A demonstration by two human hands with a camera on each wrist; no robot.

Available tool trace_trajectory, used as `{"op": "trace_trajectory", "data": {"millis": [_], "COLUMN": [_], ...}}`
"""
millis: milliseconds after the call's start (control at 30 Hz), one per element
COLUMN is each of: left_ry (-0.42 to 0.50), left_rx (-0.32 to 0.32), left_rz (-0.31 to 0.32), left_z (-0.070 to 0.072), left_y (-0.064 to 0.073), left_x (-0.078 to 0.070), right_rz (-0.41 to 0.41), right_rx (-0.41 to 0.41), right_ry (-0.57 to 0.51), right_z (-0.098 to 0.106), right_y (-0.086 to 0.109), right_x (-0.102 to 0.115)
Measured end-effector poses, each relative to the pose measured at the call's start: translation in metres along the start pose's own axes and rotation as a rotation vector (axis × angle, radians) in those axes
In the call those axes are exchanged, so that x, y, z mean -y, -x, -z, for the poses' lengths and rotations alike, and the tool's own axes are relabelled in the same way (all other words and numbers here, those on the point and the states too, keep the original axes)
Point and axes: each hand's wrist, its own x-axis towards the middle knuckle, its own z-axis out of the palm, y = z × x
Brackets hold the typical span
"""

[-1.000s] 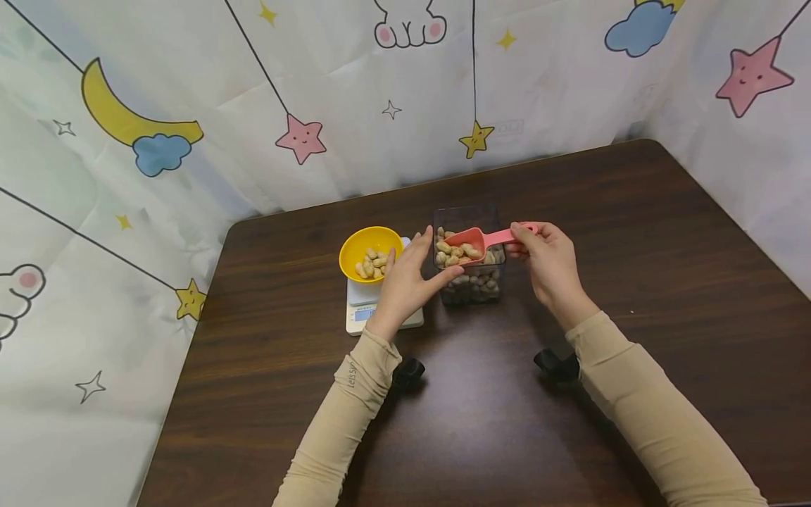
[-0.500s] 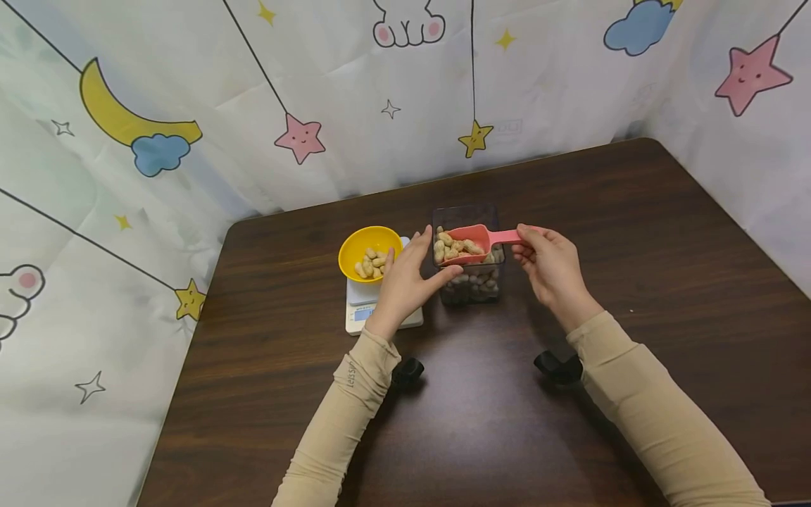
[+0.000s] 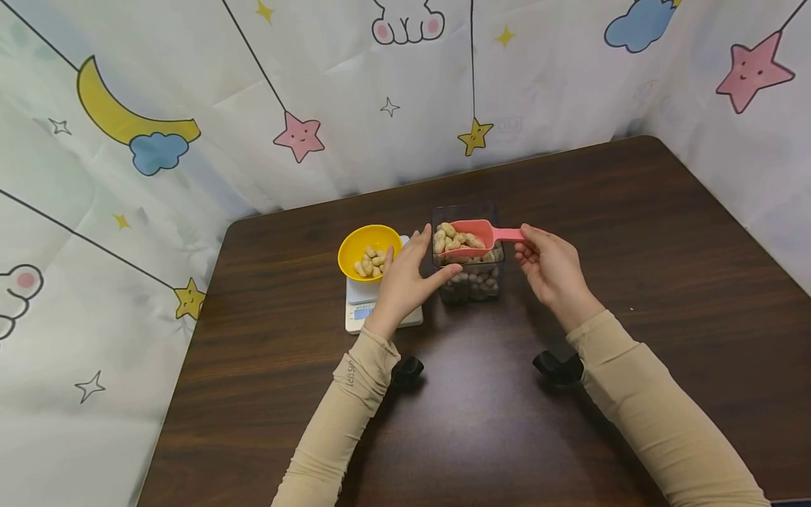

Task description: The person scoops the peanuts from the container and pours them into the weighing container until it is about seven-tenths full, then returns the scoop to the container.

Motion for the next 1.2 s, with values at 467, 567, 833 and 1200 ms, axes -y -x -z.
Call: {"op": "trace_trajectory", "data": {"millis": [467, 567, 833, 1200], "left_ry": [0.042, 0.073, 0.08, 0.103], "left_rx": [-0.086, -0.127, -0.262, -0.368], "left_rz": [-0.043, -0.059, -0.087, -0.023], "left_z": [0.006, 0.009, 0.024, 0.045], "left_y": [0.002, 0.002, 0.002, 0.005], "left_x": [0.004, 0.006, 0.016, 0.042], "right_rz": [0.013, 0.016, 0.05, 0.06], "right_rx": [0.038, 0.048, 0.084, 0.097], "right_ry": [-0.009, -0.008, 0.009, 0.101], "right_z": [-0.015, -0.02, -0.043, -0.07], "right_y": [0.001, 0.0, -0.005, -0.015], "right_x": [0.008, 0.012, 0.015, 0.005]}}
